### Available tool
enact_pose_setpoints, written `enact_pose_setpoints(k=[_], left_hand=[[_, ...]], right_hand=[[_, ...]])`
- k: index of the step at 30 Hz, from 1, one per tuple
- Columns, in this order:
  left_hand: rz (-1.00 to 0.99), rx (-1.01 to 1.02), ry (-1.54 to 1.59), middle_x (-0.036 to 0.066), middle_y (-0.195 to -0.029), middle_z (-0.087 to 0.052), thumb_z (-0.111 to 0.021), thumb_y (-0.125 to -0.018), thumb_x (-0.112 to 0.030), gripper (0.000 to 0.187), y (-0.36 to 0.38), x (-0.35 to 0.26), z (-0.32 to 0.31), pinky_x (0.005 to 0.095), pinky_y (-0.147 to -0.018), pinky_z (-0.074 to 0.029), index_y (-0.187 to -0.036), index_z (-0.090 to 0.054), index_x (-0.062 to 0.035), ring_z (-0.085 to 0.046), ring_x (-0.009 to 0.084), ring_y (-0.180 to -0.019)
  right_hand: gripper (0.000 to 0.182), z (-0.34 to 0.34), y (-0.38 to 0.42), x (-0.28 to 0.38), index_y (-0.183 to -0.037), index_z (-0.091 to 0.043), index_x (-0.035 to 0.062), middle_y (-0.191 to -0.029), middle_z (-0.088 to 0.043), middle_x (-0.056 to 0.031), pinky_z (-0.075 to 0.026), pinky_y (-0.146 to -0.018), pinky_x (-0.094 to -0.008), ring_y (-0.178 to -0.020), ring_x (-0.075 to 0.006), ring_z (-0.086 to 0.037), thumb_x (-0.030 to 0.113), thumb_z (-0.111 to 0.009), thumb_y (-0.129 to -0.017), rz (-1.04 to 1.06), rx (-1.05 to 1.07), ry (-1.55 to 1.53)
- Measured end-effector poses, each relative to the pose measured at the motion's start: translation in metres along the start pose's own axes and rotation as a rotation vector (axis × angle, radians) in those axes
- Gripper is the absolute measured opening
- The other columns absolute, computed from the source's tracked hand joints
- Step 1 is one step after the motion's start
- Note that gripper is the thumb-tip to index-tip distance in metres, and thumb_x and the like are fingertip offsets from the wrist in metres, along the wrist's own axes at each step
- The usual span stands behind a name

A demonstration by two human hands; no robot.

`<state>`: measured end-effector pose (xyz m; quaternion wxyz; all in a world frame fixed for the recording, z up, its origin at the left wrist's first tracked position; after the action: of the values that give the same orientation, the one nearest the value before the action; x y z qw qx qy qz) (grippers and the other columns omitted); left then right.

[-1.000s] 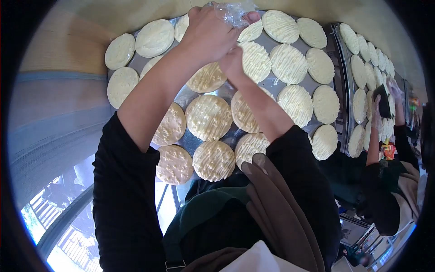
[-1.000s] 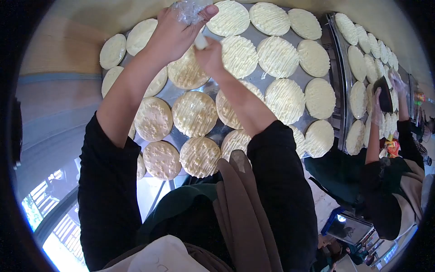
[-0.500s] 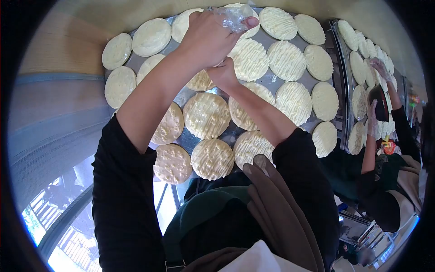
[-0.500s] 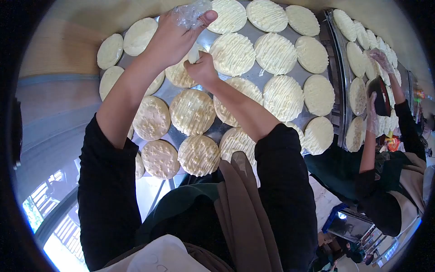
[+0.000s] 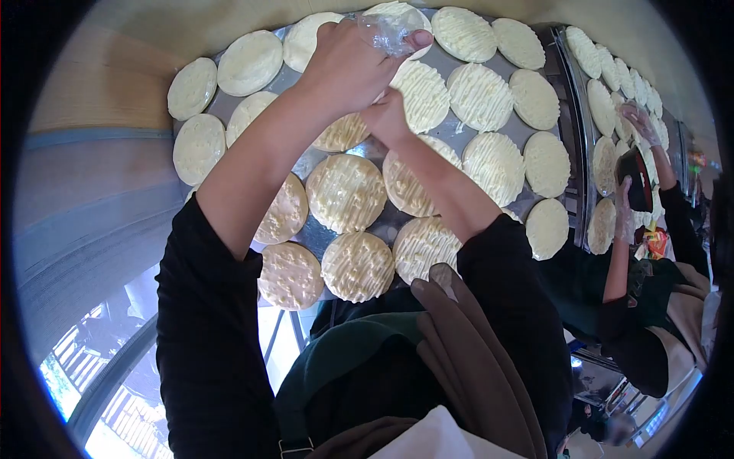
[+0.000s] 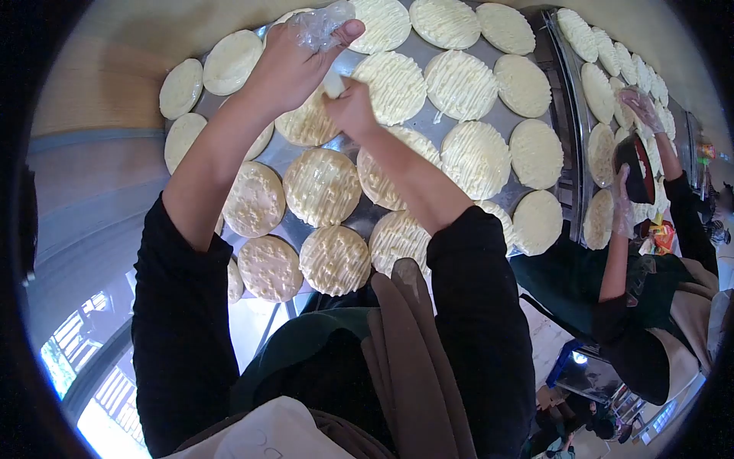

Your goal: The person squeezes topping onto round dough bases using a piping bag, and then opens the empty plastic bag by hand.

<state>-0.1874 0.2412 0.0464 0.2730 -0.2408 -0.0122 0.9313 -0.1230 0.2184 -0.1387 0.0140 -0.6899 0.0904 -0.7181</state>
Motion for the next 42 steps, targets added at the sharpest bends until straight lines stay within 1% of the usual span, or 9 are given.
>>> enact_pose_setpoints(k=[3, 10, 13, 16, 19, 22, 25, 29, 42], left_hand=[[-0.019, -0.04, -0.005, 0.013, -0.06, -0.057, -0.037, -0.086, -0.047, 0.049, -0.004, 0.004, -0.005, 0.0416, -0.067, -0.036, -0.073, -0.062, -0.0067, -0.056, 0.031, -0.068], [0.121, -0.058, 0.137, 0.014, -0.074, -0.06, -0.04, -0.084, -0.045, 0.042, -0.01, 0.014, 0.009, 0.0435, -0.073, -0.036, -0.085, -0.062, -0.0099, -0.056, 0.032, -0.079], [0.095, -0.167, 0.026, 0.018, -0.079, -0.057, -0.036, -0.088, -0.04, 0.043, -0.008, 0.001, 0.034, 0.0493, -0.074, -0.033, -0.081, -0.056, -0.0025, -0.052, 0.0373, -0.078], [0.016, -0.231, -0.109, 0.014, -0.088, -0.06, -0.039, -0.084, -0.046, 0.042, 0.007, 0.005, 0.028, 0.0456, -0.082, -0.033, -0.093, -0.061, -0.0109, -0.051, 0.0337, -0.093], [0.031, -0.343, -0.146, 0.013, -0.106, -0.055, -0.047, -0.084, -0.036, 0.033, 0.026, -0.003, 0.035, 0.0568, -0.09, -0.022, -0.101, -0.058, -0.0099, -0.044, 0.032, -0.106], [0.045, -0.205, -0.176, 0.008, -0.117, -0.05, -0.049, -0.081, -0.031, 0.032, 0.038, -0.007, 0.055, 0.0643, -0.09, -0.013, -0.108, -0.056, -0.0125, -0.039, 0.0297, -0.113], [0.053, -0.315, -0.163, 0.006, -0.111, -0.053, -0.051, -0.08, -0.031, 0.03, 0.056, -0.005, 0.063, 0.0665, -0.09, -0.008, -0.103, -0.057, -0.0133, -0.04, 0.0279, -0.111], [-0.157, -0.326, -0.46, 0.001, -0.097, -0.05, -0.053, -0.079, -0.034, 0.023, 0.084, -0.031, 0.08, 0.0609, -0.093, -0.012, -0.091, -0.06, -0.0144, -0.041, 0.0205, -0.105], [-0.16, -0.21, -0.571, 0.003, -0.094, -0.049, -0.048, -0.083, -0.033, 0.027, 0.101, -0.035, 0.075, 0.0526, -0.092, -0.019, -0.086, -0.061, -0.0094, -0.043, 0.021, -0.101]], right_hand=[[0.013, 0.013, -0.024, -0.002, -0.08, -0.06, -0.0033, -0.068, -0.06, -0.0065, -0.043, -0.055, -0.0252, -0.061, -0.0101, -0.053, -0.001, -0.058, -0.068, 0.0, -0.073, -0.079], [0.039, 0.002, -0.025, 0.051, -0.102, -0.054, -0.0033, -0.087, -0.061, -0.0114, -0.045, -0.07, -0.0278, -0.08, -0.0168, -0.057, 0.005, -0.065, -0.066, -0.082, 0.226, 0.074], [0.049, -0.003, -0.032, 0.087, -0.106, -0.049, -0.0049, -0.101, -0.058, -0.014, -0.044, -0.077, -0.029, -0.094, -0.02, -0.055, 0.014, -0.07, -0.066, -0.026, 0.322, 0.228], [0.046, -0.013, -0.037, 0.114, -0.104, -0.05, -0.0019, -0.105, -0.056, -0.0144, -0.043, -0.08, -0.0308, -0.097, -0.0236, -0.054, 0.019, -0.068, -0.067, 0.075, 0.287, 0.27], [0.04, -0.021, -0.036, 0.141, -0.103, -0.052, -0.0003, -0.102, -0.057, -0.0127, -0.045, -0.076, -0.0307, -0.094, -0.0225, -0.056, 0.018, -0.065, -0.071, 0.244, 0.148, 0.318], [0.04, -0.032, -0.023, 0.164, -0.104, -0.053, 0.0065, -0.108, -0.053, -0.0105, -0.036, -0.088, -0.0389, -0.103, -0.0266, -0.049, 0.029, -0.059, -0.072, 0.164, 0.126, -0.013], [0.041, -0.036, -0.013, 0.176, -0.108, -0.053, 0.0134, -0.116, -0.049, -0.0062, -0.023, -0.094, -0.0513, -0.113, -0.027, -0.04, 0.034, -0.056, -0.072, 0.285, 0.037, 0.788], [0.049, -0.05, -0.001, 0.173, -0.116, -0.049, 0.023, -0.125, -0.041, -0.0022, -0.013, -0.093, -0.0604, -0.122, -0.035, -0.023, 0.037, -0.057, -0.07, 0.221, 0.135, 1.323], [0.049, -0.029, -0.017, 0.132, -0.11, -0.051, 0.0125, -0.125, -0.042, -0.0085, -0.02, -0.093, -0.0567, -0.122, -0.0384, -0.026, 0.03, -0.06, -0.066, 0.064, -0.097, 1.118]])
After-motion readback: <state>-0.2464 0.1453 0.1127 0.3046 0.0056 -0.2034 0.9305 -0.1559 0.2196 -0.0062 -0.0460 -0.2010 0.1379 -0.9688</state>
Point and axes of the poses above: each hand's wrist, its own y-axis away from the middle knuckle, its own z-axis out of the back of the hand, x = y × z, the point moved 5 cm from there along -y, towards the middle knuckle
